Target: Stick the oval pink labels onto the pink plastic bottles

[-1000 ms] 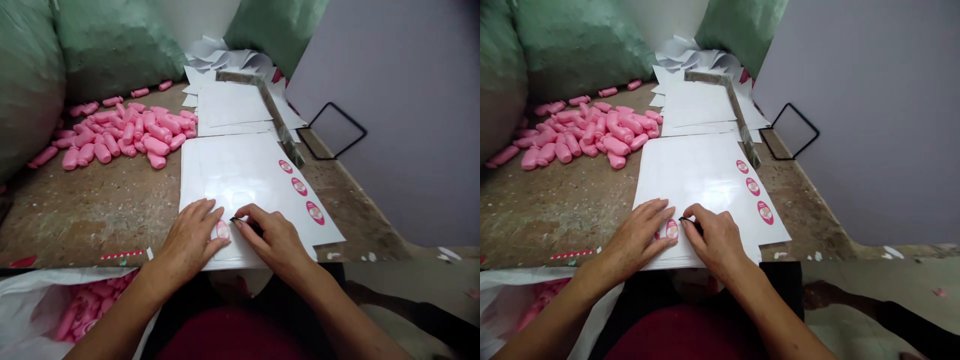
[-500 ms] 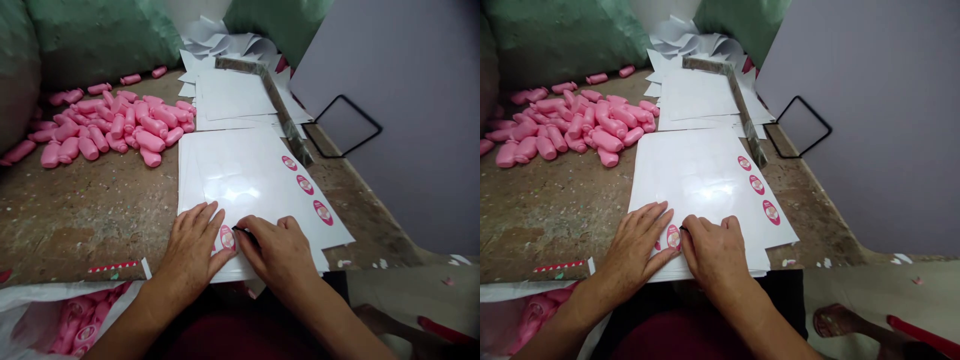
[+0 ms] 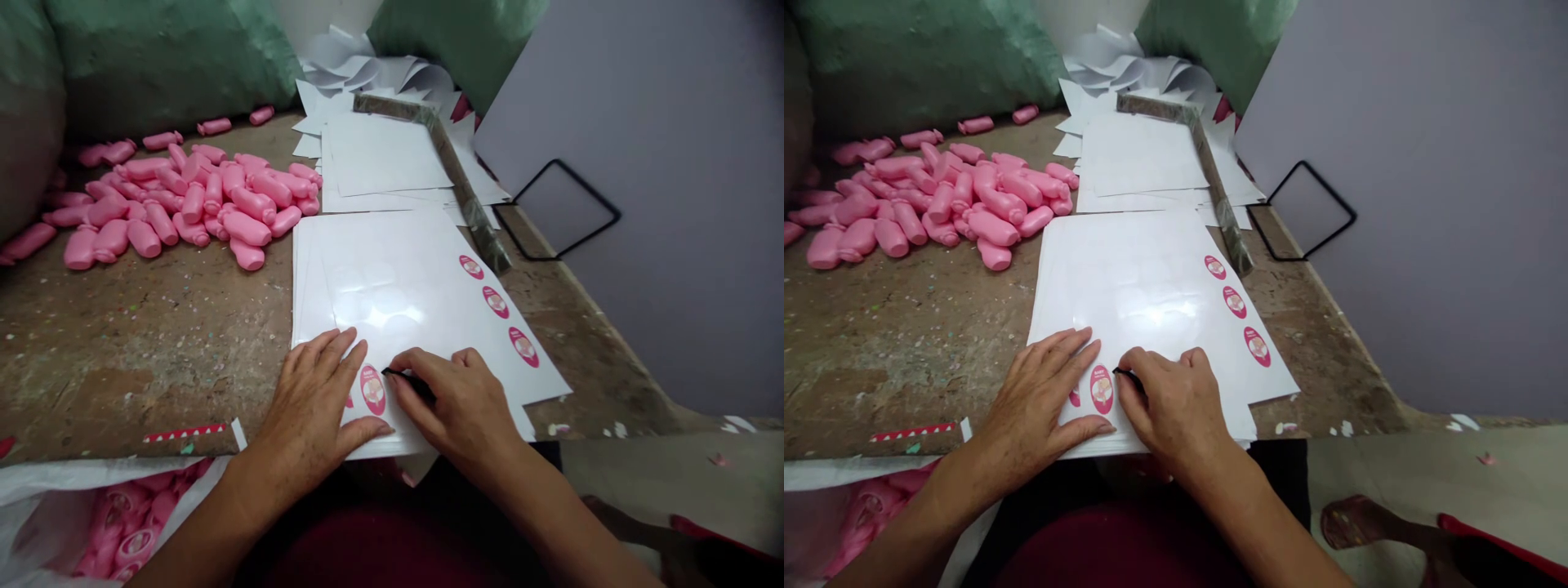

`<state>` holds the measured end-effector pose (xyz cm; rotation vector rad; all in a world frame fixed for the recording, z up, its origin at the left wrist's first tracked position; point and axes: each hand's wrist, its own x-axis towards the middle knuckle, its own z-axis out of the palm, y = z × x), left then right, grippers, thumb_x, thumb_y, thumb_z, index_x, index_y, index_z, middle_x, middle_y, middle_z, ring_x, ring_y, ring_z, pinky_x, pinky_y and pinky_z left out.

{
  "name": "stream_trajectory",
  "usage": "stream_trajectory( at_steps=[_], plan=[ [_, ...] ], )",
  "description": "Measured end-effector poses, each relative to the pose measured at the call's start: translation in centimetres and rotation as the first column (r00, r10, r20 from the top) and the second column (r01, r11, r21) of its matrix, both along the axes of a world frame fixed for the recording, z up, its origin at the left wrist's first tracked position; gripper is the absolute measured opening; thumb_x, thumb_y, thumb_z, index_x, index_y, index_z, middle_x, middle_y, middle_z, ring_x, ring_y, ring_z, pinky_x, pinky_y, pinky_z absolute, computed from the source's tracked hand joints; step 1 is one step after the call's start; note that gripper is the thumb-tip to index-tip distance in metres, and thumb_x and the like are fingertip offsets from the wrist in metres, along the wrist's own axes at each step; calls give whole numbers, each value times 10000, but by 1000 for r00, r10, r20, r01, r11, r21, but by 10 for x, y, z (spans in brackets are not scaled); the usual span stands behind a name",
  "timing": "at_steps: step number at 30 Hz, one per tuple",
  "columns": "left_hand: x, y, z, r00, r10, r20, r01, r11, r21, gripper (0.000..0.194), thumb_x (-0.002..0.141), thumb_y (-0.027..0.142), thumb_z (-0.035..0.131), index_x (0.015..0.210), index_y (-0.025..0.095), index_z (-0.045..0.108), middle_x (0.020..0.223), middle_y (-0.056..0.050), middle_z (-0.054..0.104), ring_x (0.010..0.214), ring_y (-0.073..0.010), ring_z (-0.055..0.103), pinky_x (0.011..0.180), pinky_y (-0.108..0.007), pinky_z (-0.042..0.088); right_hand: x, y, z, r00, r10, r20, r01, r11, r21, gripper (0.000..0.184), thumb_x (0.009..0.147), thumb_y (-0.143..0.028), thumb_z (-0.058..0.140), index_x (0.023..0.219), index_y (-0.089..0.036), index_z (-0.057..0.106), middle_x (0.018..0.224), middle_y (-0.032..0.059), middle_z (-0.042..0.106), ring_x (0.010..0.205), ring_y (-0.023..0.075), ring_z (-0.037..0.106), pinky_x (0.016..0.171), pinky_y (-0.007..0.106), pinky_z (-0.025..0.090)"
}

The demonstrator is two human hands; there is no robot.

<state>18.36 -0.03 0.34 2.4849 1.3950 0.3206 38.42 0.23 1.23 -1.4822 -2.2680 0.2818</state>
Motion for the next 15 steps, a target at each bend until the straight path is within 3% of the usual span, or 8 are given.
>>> stream_trajectory(
  at_steps=[4, 8, 11, 13, 15],
  plan=[
    [0, 0, 0, 1000, 10, -8, -11, 999, -38, 850, 773, 634, 689, 1438, 150, 472, 1551, -170, 434, 1419, -376, 375, 1128, -573, 326, -2, 1, -3, 999, 33, 30, -34, 999, 29, 151, 925, -248, 526, 838, -197, 638, 675, -4, 738, 519, 145, 523, 678, 333, 250],
    [0, -1, -1, 1000, 21, -4, -22, 998, -61, 845, 775, 641, 683, 1442, 169, 467, 1559, -156, 428, 1426, -365, 369, 1140, -568, 308, -7, 6, -3, 995, -52, 86, 52, 999, 1, 205, 902, -347, 580, 767, -202, 628, 624, 13, 706, 507, 144, 464, 687, 346, 264],
    [-1, 0, -1, 999, 32, 12, -31, 997, -69, 853, 767, 644, 689, 1446, 179, 464, 1558, -158, 428, 1428, -365, 368, 1141, -569, 305, -8, 10, 3, 991, -135, 3, 132, 971, -198, 223, 830, -354, 626, 663, -216, 576, 574, -6, 634, 536, 150, 454, 650, 322, 296],
    [-1, 2, -1, 999, 40, 26, -38, 996, -77, 833, 774, 630, 691, 1435, 168, 479, 1551, -168, 435, 1430, -366, 366, 1140, -574, 305, -6, 10, 10, 974, -174, -146, 107, 918, -382, 262, 804, -369, 630, 616, -222, 521, 546, -30, 556, 550, 146, 456, 604, 292, 319],
    [-1, 2, 0, 998, 47, 40, -43, 995, -92, 805, 783, 609, 694, 1427, 172, 490, 1544, -171, 444, 1431, -364, 367, 1143, -582, 302, -4, 9, 16, 936, -201, -288, 36, 872, -488, 296, 798, -396, 618, 600, -223, 481, 541, -42, 497, 547, 135, 445, 566, 274, 332]
  ],
)
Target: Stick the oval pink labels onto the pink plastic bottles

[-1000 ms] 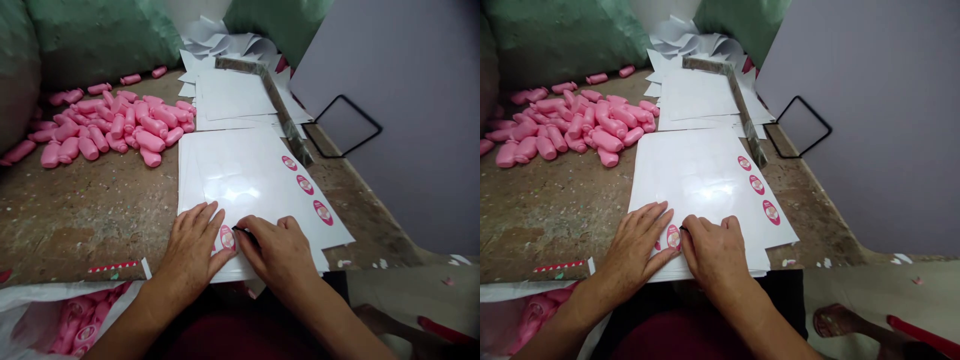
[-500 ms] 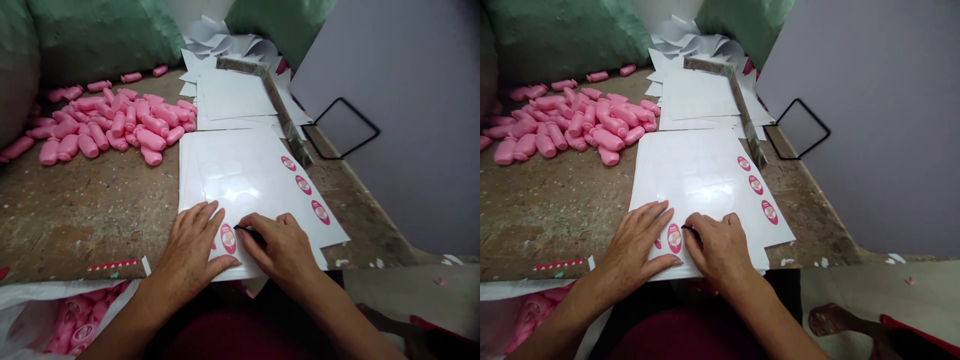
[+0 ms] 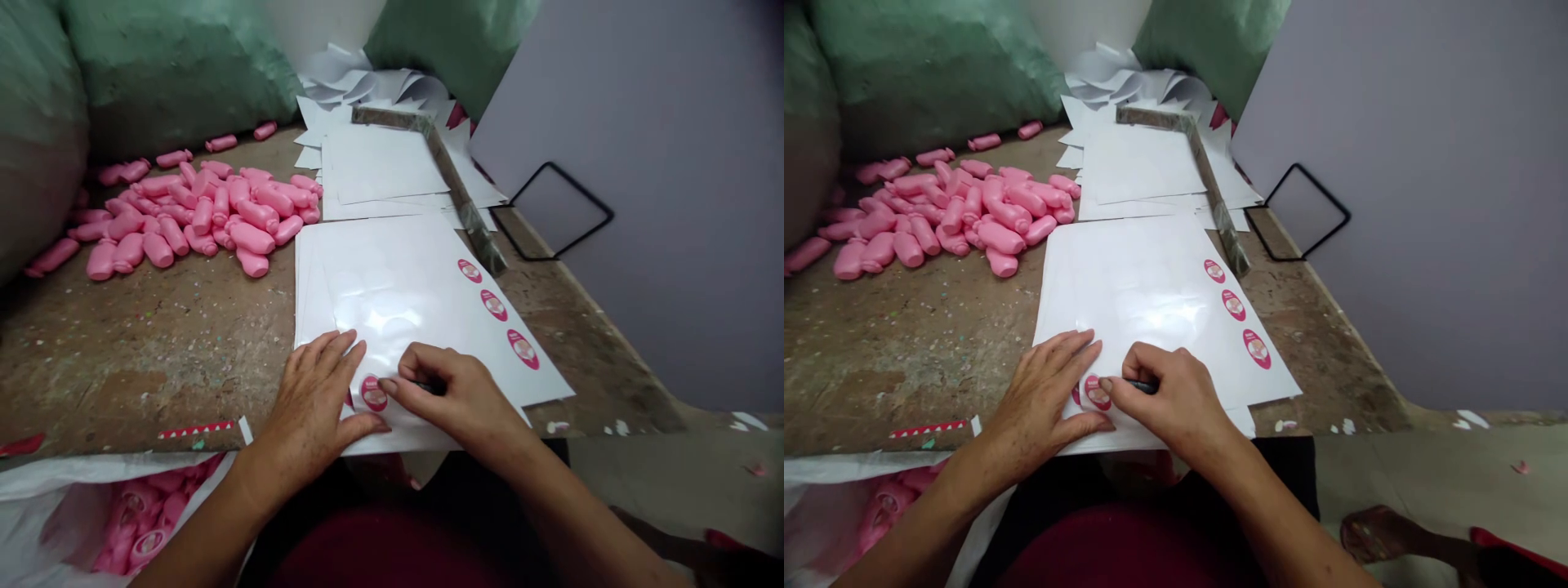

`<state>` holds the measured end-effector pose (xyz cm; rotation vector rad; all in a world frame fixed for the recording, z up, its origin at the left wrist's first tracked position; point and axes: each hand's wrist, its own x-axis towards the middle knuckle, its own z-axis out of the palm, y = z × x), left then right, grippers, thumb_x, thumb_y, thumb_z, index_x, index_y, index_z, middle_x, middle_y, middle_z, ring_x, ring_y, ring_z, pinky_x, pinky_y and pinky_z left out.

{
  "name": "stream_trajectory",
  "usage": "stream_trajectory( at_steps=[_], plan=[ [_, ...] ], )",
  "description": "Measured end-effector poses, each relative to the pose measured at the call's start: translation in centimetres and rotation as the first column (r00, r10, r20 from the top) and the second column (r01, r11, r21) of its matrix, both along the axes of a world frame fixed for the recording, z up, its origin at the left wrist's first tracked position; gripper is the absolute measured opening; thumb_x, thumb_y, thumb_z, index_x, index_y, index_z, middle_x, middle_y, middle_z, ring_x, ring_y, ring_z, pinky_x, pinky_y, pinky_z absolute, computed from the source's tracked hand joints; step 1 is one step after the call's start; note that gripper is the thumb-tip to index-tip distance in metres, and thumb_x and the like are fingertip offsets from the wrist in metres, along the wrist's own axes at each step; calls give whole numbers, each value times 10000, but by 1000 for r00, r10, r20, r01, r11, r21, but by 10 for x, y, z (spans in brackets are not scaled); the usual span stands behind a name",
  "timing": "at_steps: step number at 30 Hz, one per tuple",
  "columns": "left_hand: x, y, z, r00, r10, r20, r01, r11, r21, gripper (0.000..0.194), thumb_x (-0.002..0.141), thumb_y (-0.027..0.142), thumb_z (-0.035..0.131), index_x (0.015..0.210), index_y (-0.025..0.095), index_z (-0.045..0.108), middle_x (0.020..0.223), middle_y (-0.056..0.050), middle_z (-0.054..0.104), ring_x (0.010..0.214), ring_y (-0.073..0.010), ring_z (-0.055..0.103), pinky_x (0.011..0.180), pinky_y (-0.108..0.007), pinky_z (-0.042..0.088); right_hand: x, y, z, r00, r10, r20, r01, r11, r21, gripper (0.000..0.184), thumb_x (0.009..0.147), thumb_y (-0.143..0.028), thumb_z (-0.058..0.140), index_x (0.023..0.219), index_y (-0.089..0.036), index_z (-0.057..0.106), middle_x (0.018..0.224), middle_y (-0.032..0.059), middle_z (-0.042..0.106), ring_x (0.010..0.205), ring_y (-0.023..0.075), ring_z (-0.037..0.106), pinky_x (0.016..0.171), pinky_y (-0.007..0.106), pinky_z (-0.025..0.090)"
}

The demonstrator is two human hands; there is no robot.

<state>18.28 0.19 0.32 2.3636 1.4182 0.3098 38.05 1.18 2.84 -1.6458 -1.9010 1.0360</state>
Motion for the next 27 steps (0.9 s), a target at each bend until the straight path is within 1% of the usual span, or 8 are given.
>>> stream_trajectory(
  at_steps=[8, 11, 13, 15, 18, 20, 23, 27],
  plan=[
    [-4, 3, 18, 997, -7, 76, 22, 981, -194, 998, 596, 598, 834, 1445, 200, 493, 1553, -198, 416, 1443, -400, 363, 1128, -619, 346, 14, 0, -1, 936, -114, -334, 100, 993, -58, 376, 779, -510, 625, 597, -225, 461, 579, -33, 429, 564, 142, 414, 538, 268, 356],
    [-22, 28, 34, 949, 243, 203, -217, 966, -140, 603, 726, 431, 788, 1282, 253, 635, 1377, -101, 629, 1264, -274, 586, 1054, -420, 481, 16, 1, -8, 920, -122, -371, 98, 992, -84, 424, 758, -572, 641, 593, -224, 465, 580, -28, 425, 564, 145, 405, 529, 267, 345],
    [-38, 56, 44, 842, 485, 235, -488, 872, -51, 351, 873, 331, 637, 1201, 209, 660, 1248, -97, 684, 1151, -229, 641, 1003, -369, 502, 16, 0, -12, 902, -170, -398, 152, 985, -75, 443, 760, -595, 637, 594, -223, 465, 581, -28, 416, 566, 145, 391, 527, 266, 336],
    [-53, 91, 48, 721, 651, 237, -675, 738, 28, 328, 957, 308, 503, 1216, 143, 622, 1231, -142, 661, 1149, -249, 628, 1008, -420, 486, 15, -1, -15, 885, -193, -424, 189, 981, -53, 458, 766, -616, 627, 592, -222, 469, 579, -25, 415, 564, 145, 382, 521, 264, 334],
    [-67, 140, 47, 567, 789, 237, -818, 573, 51, 395, 954, 396, 548, 1257, 146, 579, 1260, -133, 627, 1145, -264, 615, 993, -493, 487, 16, 0, -18, 892, -156, -425, 157, 987, -33, 469, 776, -629, 614, 588, -221, 479, 579, -18, 429, 567, 150, 396, 522, 267, 353],
    [-68, 162, 43, 516, 825, 229, -851, 525, 27, 452, 924, 434, 602, 1286, 167, 565, 1284, -120, 610, 1130, -263, 615, 970, -511, 503, 17, 2, -19, 905, -115, -409, 107, 993, -43, 463, 776, -623, 618, 592, -219, 488, 580, -15, 441, 572, 152, 412, 529, 269, 363],
    [-61, 176, 41, 496, 833, 246, -858, 513, -8, 470, 916, 403, 622, 1326, 186, 545, 1344, -121, 573, 1181, -280, 586, 998, -535, 484, 18, 3, -15, 902, -111, -418, 106, 994, -36, 434, 785, -586, 623, 603, -220, 476, 576, -23, 434, 571, 146, 409, 534, 268, 359],
    [-53, 161, 50, 507, 787, 353, -819, 567, -87, 530, 918, 342, 600, 1393, 154, 457, 1436, -156, 503, 1332, -331, 467, 1097, -572, 370, 16, 0, -5, 893, -91, -441, 90, 996, -23, 381, 782, -513, 633, 608, -219, 466, 576, -37, 426, 563, 130, 391, 530, 263, 344]
  ],
)
